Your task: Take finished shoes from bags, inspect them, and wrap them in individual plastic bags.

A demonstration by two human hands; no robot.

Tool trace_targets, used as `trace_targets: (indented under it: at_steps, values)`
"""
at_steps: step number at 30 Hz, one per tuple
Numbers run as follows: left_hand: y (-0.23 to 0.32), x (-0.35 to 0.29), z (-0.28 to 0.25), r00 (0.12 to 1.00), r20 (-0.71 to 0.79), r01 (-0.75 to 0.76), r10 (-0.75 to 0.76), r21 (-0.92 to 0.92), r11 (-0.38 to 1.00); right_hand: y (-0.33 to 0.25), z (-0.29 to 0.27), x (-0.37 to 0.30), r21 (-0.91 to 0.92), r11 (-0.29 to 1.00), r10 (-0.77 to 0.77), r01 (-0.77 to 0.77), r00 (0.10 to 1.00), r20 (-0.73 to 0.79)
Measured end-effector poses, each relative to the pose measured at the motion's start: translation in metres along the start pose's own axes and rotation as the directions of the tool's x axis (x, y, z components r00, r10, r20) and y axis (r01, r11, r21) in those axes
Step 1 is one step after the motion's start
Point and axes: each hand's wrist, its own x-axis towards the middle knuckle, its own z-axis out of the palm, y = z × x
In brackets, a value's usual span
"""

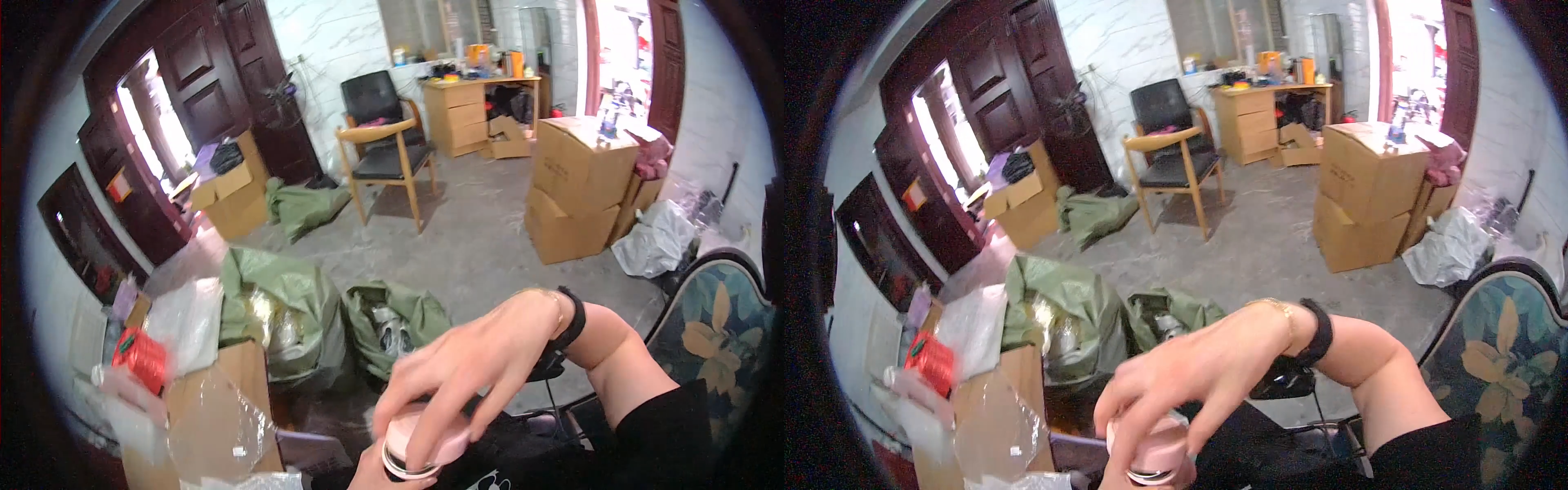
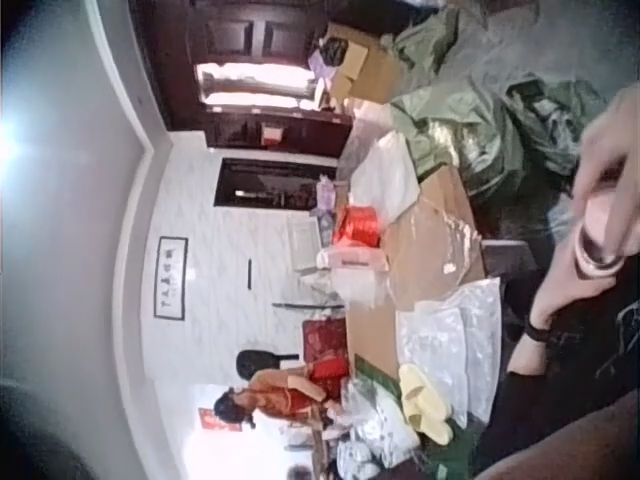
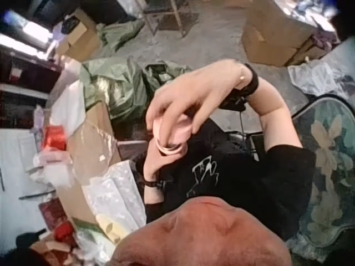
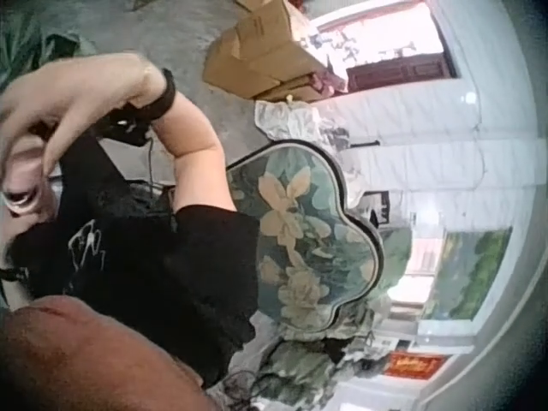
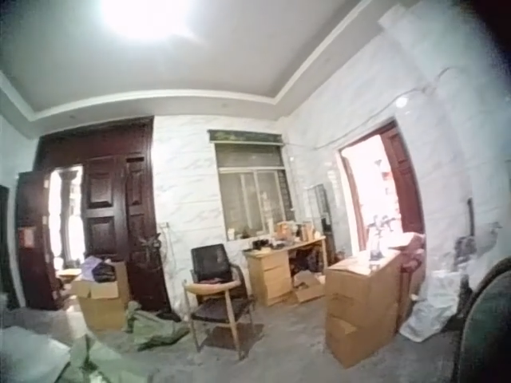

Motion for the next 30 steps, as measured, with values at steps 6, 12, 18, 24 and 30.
trace_targets:
  at_steps: [6,12,18,24,30]
  values:
    - [0.030,0.010,-0.010,0.963,-0.010,-0.269,0.269,0.036,0.962,0.007,0.029,-0.054,0.619,0.785,0.446,-0.006,0.699,-0.559]
    - [0.062,0.020,-0.023,0.902,0.027,-0.430,0.431,0.147,0.891,0.013,0.068,-0.105,0.643,0.762,0.594,0.077,0.312,-0.741]
    - [0.081,0.021,-0.024,0.823,0.064,-0.566,0.564,0.187,0.803,0.016,0.079,-0.119,0.669,0.739,0.636,0.081,0.246,-0.732]
    - [0.095,0.030,-0.022,0.633,0.093,-0.732,0.769,0.398,0.554,0.021,0.086,-0.125,0.689,0.717,0.660,0.106,0.215,-0.720]
    - [0.107,0.030,-0.013,0.556,0.010,-0.747,0.831,0.444,0.495,0.022,0.088,-0.125,0.694,0.717,0.670,0.066,0.207,-0.713]
